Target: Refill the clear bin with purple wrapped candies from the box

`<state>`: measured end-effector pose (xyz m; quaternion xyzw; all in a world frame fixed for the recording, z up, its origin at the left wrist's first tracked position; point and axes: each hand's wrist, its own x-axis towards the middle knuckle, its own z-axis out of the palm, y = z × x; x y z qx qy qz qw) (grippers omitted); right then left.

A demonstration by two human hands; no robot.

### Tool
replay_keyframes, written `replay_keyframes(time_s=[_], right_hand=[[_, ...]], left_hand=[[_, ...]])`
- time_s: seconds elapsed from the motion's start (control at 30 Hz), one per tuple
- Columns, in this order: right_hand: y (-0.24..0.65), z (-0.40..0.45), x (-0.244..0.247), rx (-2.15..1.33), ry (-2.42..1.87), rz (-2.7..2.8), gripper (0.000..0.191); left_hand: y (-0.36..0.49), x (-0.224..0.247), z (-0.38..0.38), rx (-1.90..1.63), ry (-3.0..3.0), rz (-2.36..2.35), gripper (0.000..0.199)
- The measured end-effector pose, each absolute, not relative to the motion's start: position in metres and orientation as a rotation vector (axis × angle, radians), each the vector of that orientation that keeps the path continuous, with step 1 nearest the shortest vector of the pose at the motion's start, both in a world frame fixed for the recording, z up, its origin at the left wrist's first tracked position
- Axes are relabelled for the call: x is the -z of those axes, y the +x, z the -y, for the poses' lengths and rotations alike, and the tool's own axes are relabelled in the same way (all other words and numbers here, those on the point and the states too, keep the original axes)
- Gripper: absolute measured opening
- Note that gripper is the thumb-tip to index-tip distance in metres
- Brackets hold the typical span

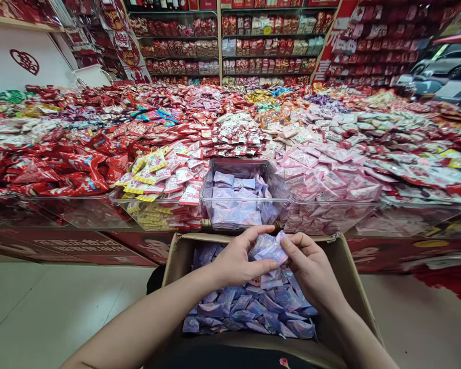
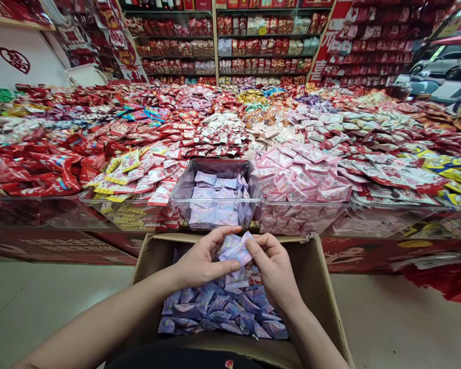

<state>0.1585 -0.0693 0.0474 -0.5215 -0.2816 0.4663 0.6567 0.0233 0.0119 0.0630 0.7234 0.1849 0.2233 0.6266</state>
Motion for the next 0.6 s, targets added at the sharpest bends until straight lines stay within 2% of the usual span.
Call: replay_keyframes(time_s=[0.1,0.43,0.6], right_hand=[[0.156,0.068,-0.044,-1.107,-1.124,0.604,0.020],[0.155,0.072,-0.029,-1.224,-1.048,0.416,0.020],[0.154,0.076,-0.022,-0.964,-1.291,0.660,0.027]], left_hand=[[0.023,-0.061,-0.013,-0.560,1.641,-0.468,0.051],[0.020,-0.070,-0.003,-0.550,1.875,-0.451,0.053],[0.018,-0.068,-0.003,-0.471,1.938,-0.551,0.057]])
